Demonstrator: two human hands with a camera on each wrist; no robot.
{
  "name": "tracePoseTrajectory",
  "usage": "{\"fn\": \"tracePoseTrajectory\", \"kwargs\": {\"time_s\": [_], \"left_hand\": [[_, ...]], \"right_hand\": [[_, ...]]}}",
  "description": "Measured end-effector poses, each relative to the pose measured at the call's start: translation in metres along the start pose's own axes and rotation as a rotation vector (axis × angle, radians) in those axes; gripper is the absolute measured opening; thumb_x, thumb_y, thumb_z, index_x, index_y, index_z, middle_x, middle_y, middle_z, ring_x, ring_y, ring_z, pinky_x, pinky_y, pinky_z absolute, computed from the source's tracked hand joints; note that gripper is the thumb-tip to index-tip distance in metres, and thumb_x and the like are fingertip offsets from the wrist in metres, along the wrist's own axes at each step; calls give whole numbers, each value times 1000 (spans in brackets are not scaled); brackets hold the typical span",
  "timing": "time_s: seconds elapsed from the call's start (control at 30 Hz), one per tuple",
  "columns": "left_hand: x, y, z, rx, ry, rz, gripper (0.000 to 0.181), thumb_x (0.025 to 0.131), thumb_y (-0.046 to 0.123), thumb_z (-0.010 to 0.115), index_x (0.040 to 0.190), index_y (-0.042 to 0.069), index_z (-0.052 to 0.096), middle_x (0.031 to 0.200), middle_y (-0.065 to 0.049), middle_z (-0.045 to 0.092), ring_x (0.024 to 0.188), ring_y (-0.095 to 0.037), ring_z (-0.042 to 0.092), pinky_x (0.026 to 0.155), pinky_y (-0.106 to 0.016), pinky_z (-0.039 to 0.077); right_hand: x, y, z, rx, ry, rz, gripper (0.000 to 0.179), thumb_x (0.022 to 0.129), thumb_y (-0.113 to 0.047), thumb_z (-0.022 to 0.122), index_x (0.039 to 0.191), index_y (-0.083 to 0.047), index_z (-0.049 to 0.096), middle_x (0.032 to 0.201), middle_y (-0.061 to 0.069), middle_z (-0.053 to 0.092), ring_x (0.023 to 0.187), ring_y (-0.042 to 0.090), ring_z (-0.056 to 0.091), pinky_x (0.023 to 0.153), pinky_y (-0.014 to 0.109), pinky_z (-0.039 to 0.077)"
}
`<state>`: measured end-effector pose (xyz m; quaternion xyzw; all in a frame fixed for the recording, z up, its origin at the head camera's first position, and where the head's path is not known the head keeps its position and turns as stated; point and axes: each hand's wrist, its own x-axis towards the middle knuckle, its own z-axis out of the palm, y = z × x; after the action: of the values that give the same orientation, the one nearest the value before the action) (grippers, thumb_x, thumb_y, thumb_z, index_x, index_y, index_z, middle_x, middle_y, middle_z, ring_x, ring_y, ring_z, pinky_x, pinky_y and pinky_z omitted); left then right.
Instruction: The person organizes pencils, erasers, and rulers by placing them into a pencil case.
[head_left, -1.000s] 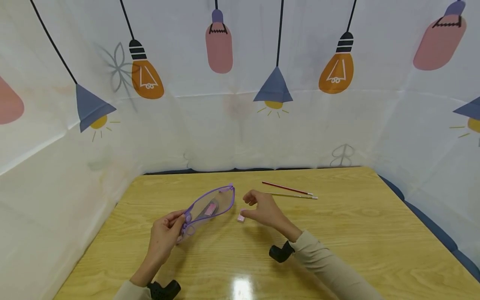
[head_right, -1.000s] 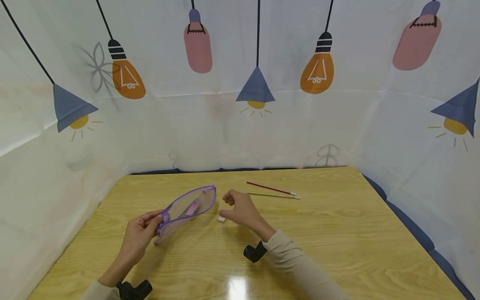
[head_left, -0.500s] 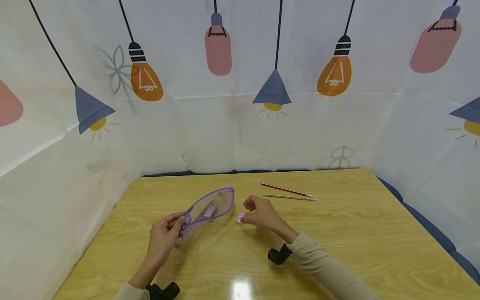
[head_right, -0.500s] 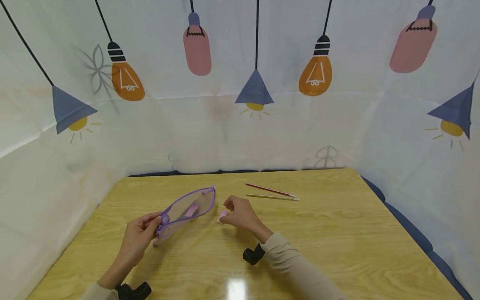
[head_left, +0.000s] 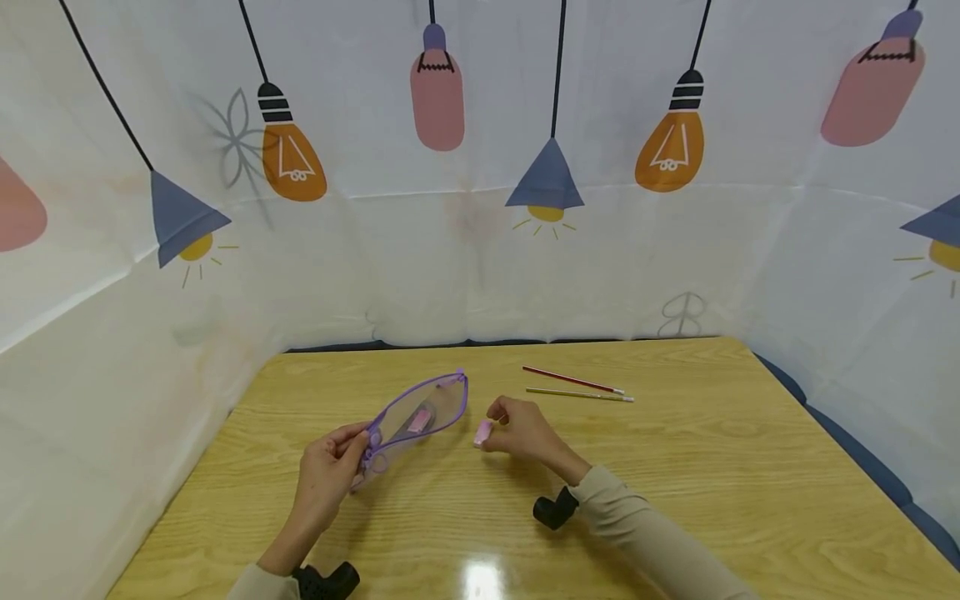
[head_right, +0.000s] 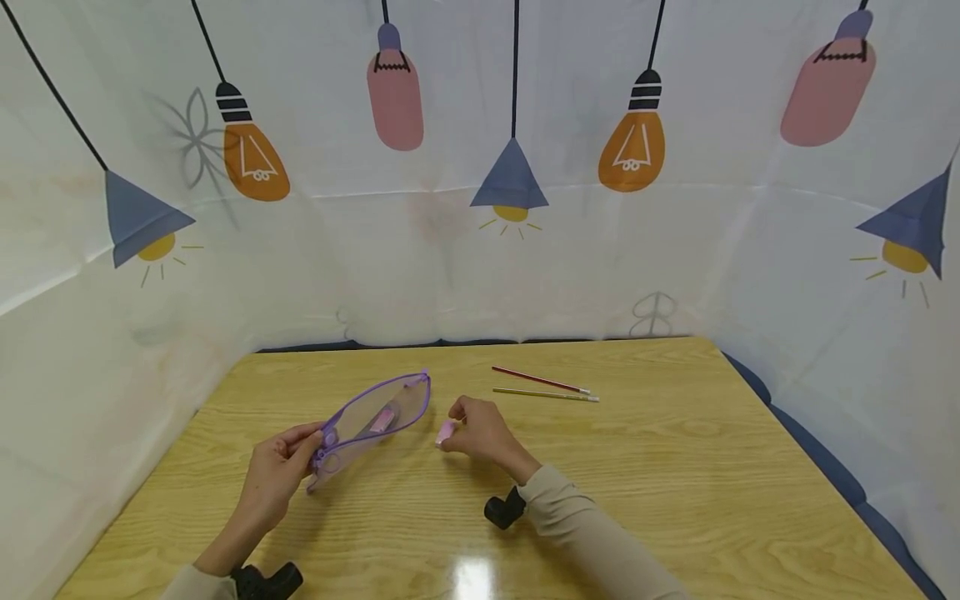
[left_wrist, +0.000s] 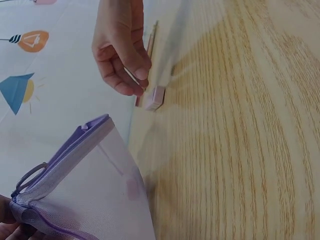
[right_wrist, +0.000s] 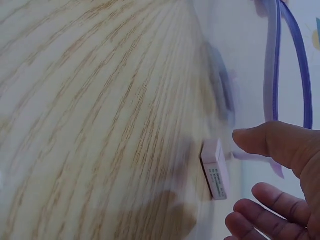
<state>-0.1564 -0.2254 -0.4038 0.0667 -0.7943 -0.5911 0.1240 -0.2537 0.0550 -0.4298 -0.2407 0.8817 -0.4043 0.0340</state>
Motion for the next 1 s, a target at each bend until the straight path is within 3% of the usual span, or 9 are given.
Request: {"fn": "tracePoseTrajectory", "kwargs": {"time_s": [0.37,1.0], "left_hand": [[0,1,-1,-12,-3,2,23,99,5,55,116,-7,66,92,-15,70,66,-10,60,54,-23,49],[-1,1,2,-36,-9,4,25,98,5,56,116,-9,65,91,-15,71,65,-10,62,53,-24,50]], "right_hand": [[3,5,4,-33,4,5,41,72,-20,84,102,-2,62,101,9,65,93,26,60,80,41,50],[5,8,9,-83,0,-50,37,70,-12,85,98,-3,62,90,5,63,81,20,56,72,33,47]]}}
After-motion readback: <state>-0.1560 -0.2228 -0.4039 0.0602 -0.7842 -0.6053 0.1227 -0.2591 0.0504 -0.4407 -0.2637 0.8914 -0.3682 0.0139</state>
